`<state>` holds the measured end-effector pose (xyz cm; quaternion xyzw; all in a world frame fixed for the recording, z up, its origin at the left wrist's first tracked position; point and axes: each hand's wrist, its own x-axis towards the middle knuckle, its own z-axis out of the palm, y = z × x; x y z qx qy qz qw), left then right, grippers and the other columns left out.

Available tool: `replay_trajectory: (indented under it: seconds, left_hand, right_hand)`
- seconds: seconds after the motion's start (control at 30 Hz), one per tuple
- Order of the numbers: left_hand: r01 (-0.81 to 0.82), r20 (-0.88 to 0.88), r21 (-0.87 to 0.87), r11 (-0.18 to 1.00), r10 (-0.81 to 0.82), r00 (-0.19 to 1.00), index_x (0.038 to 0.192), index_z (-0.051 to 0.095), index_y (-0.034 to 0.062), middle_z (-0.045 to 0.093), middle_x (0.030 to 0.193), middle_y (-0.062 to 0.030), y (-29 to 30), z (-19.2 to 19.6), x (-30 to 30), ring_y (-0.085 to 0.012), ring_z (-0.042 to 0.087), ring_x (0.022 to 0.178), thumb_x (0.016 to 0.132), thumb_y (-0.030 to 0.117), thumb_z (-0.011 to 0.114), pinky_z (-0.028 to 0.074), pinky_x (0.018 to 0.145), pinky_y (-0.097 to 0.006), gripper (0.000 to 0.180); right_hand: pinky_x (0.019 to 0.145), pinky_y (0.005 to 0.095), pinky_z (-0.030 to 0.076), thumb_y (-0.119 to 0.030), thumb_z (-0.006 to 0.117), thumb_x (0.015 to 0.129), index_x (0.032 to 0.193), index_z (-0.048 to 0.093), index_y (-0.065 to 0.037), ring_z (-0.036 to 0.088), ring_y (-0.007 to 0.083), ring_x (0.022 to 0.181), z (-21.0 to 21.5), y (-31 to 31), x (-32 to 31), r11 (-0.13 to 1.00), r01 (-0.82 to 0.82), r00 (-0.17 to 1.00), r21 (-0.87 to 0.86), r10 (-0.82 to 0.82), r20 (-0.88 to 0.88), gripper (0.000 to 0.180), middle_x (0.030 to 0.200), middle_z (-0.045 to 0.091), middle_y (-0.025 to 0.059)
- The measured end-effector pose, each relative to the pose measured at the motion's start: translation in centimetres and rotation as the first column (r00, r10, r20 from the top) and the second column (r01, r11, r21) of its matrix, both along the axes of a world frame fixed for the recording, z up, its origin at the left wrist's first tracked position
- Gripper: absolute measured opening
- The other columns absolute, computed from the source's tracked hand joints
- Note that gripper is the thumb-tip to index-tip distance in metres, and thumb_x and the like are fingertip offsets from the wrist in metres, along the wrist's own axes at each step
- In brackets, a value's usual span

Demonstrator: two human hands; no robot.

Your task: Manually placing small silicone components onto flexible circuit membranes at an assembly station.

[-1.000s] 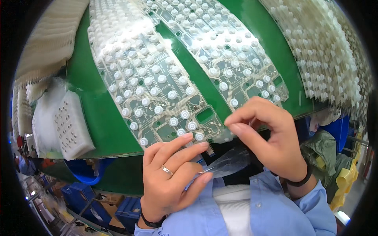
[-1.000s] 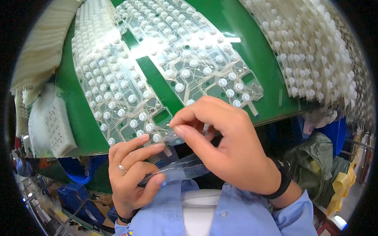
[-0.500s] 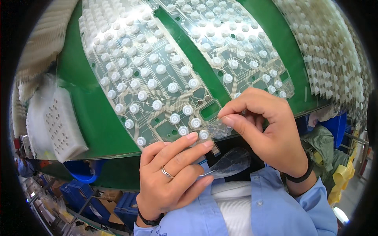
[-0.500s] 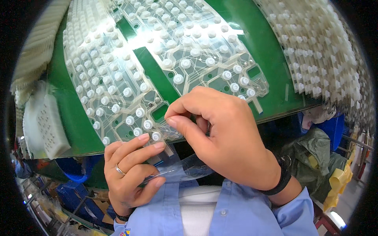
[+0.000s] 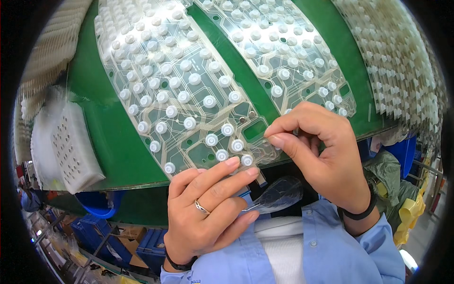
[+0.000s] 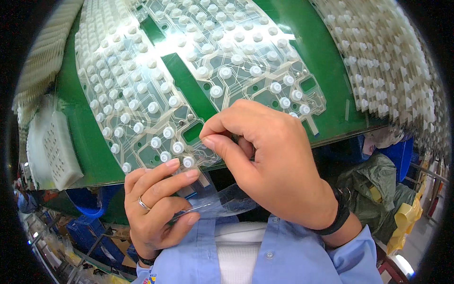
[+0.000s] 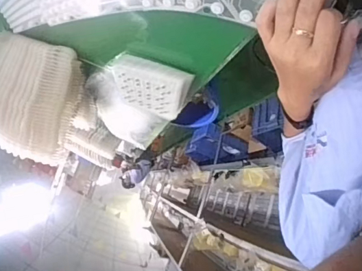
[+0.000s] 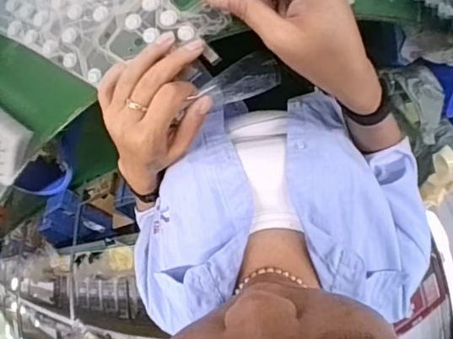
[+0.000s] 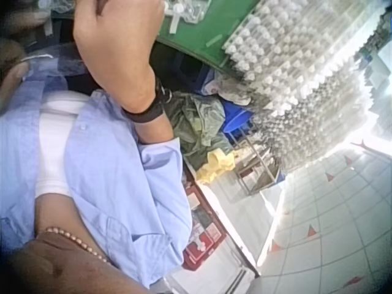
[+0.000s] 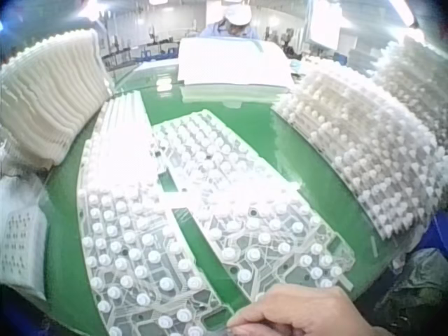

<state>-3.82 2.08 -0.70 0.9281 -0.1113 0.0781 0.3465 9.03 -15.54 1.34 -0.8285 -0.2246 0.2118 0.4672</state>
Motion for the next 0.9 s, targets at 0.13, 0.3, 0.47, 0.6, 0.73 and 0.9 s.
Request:
replay_trajectory:
  seconds: [0.13,0.3,0.47,0.6,0.73,0.9]
  left_hand:
    - [0.021,-0.006,0.085,0.996,-0.021,1.0,0.07,0.058,0.0134,0.067,0.124,-0.0049,-0.3,-0.2,-0.3,-0.0274,0.057,0.117,0.076,0.03,0.073,0.036,0.089,-0.04,0.023]
    - [0.009,-0.039,0.12,0.993,-0.005,0.999,0.07,0.057,0.0135,0.065,0.129,-0.003,-0.8,0.0,-0.4,-0.0271,0.053,0.119,0.076,0.031,0.073,0.033,0.091,-0.041,0.024]
    - [0.016,-0.037,0.112,0.994,-0.012,0.999,0.07,0.058,0.0133,0.065,0.129,-0.0036,-0.8,0.0,-0.3,-0.0277,0.053,0.119,0.077,0.03,0.072,0.033,0.092,-0.041,0.023]
    - [0.012,-0.04,0.112,0.994,-0.008,0.999,0.07,0.057,0.0135,0.065,0.129,-0.0035,-0.8,-0.1,-0.4,-0.0275,0.053,0.119,0.077,0.03,0.072,0.032,0.092,-0.041,0.023]
    - [0.01,-0.039,0.11,0.994,-0.006,0.999,0.07,0.057,0.0137,0.065,0.129,-0.0034,-0.8,-0.1,-0.4,-0.0274,0.053,0.12,0.077,0.031,0.072,0.032,0.092,-0.041,0.024]
    - [0.012,-0.038,0.118,0.993,-0.008,0.999,0.07,0.057,0.0138,0.065,0.128,-0.0035,-0.8,-0.2,-0.4,-0.0272,0.052,0.12,0.077,0.031,0.072,0.032,0.091,-0.041,0.024]
  right_hand:
    - [0.05,0.0185,0.03,0.0,0.068,0.084,0.091,0.071,-0.001,0.043,0.002,0.058,-0.2,0.0,-0.2,1.0,0.008,1.0,0.006,-0.008,0.026,0.008,0.081,0.061,0.0002]
    - [0.05,0.0185,0.031,0.002,0.069,0.082,0.093,0.071,-0.002,0.044,0.0026,0.058,0.2,-0.2,0.1,0.999,-0.04,0.999,-0.011,0.04,0.018,0.012,0.081,0.061,0.0007]
    - [0.05,0.0189,0.033,0.004,0.068,0.081,0.095,0.071,-0.002,0.044,0.0036,0.058,-0.2,-0.7,0.2,0.998,-0.06,0.996,0.012,0.059,0.072,0.016,0.082,0.062,0.0014]
    - [0.05,0.0192,0.033,0.005,0.068,0.08,0.095,0.071,-0.002,0.044,0.0037,0.058,-0.4,-0.6,0.0,0.999,-0.047,0.996,0.015,0.046,0.077,0.016,0.083,0.062,0.0015]
    - [0.05,0.0192,0.033,0.005,0.068,0.08,0.095,0.071,-0.002,0.044,0.0034,0.058,-0.4,-0.5,0.0,0.999,-0.049,0.995,0.015,0.047,0.089,0.017,0.083,0.061,0.0015]
    - [0.05,0.0193,0.032,0.007,0.068,0.08,0.095,0.071,-0.002,0.043,0.0033,0.057,-0.6,-0.6,-0.1,0.998,-0.054,0.991,0.014,0.052,0.12,0.018,0.083,0.061,0.0014]
